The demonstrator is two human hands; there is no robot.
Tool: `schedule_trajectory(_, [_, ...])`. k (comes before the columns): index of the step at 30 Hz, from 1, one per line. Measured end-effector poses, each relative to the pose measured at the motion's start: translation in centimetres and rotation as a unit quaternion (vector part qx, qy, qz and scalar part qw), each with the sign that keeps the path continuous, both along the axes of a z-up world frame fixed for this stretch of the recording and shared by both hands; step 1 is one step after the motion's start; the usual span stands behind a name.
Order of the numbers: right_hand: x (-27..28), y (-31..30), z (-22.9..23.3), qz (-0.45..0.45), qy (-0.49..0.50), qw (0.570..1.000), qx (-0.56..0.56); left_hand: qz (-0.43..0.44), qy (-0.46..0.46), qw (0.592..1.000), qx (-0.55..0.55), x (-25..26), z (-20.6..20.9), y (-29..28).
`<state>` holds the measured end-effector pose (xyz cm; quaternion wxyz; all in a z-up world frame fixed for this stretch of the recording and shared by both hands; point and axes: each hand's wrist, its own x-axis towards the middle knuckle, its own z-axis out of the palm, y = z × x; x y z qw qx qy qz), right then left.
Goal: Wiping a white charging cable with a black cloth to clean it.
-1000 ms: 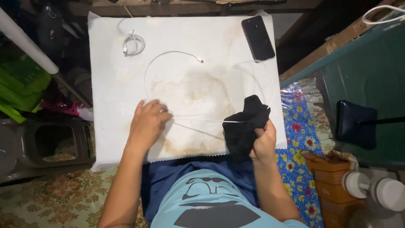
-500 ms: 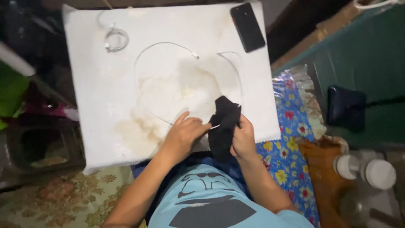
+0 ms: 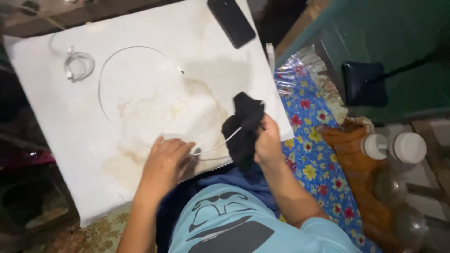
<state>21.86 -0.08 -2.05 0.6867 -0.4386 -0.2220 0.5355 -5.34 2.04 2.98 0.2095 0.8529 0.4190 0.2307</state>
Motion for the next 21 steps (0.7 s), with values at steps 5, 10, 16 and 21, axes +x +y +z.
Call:
schedule_trajectory(5, [-0.7, -1.0, -1.6, 0.042, 0.022, 0.999, 0.000, -0.088, -0.043, 0.995, -0.036, 2.5, -1.6, -0.5])
schedule_trajectory(10, [1.3, -1.2, 0.7, -0.028, 0.026, 0.998, -0.041, -0.113, 0.046, 0.991, -0.059, 1.3, -2.5, -0.4])
schedule_trajectory(16, [2.4, -1.5, 0.2, -0.092, -0.049, 0.994, -0.012, -0.065, 0.003, 0.997, -0.028, 1.5, 0.8, 0.0])
schedule_trajectory(21, [0.5, -1.6, 3.8, 0.092, -0.300, 0.947, 0.067, -0.080, -0.142, 0.986, 0.038, 3.0, 3.9, 0.2])
